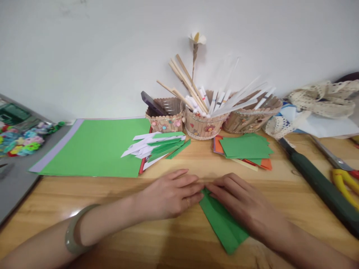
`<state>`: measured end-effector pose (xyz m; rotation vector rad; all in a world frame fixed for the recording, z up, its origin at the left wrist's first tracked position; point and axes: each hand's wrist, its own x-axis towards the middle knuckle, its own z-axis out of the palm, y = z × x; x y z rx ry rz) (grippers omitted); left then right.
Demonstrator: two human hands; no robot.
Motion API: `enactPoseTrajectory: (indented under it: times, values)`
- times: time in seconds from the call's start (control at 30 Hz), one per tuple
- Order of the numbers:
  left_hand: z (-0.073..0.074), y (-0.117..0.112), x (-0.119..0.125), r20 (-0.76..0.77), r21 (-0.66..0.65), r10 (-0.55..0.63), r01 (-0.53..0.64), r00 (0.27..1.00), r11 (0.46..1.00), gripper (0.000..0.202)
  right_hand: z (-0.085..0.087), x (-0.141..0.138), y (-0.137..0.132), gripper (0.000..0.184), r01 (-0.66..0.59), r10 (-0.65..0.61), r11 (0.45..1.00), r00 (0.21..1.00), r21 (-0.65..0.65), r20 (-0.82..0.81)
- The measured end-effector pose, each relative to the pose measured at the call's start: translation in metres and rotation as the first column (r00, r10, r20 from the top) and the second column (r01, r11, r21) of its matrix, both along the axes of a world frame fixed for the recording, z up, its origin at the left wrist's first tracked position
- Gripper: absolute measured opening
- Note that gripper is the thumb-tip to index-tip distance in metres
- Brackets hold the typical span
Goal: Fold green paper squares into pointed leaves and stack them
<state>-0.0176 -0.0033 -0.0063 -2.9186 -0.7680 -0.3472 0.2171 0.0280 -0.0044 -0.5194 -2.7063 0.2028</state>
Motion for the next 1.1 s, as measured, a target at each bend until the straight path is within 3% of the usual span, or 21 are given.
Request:
enactPoseTrajectory:
  times: [0.37,0.63,0.97,1.1]
  values:
    - [0.0061,-0.0021,0.0040,0.018,0.028,0.043,-0.044,0.999,0.999,0.031,0.0012,0.0002,-0.0017,0.036,-0.033,0.034,0.996,0.999,0.087,-0.010]
    - [0.0022,-0.0018,-0.0002,-0.032,-0.013,0.015,-0.015,0.999,1.000,0.032,0.0022,-0.0008,-0.0018,0.039,-0.045,0.044,0.989,0.999,0.139,0.010]
    - [0.0032,0.0005,0.0015,-0.060,0.012,0.012,-0.012,0.998,1.000,0.034,0.0012,-0.0012,-0.0015,0.039,-0.051,0.041,0.991,0.996,0.126,0.079]
    - [0.0035,-0.0003,0.0032,-0.032,0.021,0.021,-0.020,0.999,1.000,0.032,0.0011,0.0029,-0.0002,0.033,-0.056,0.051,0.997,0.995,0.059,0.082]
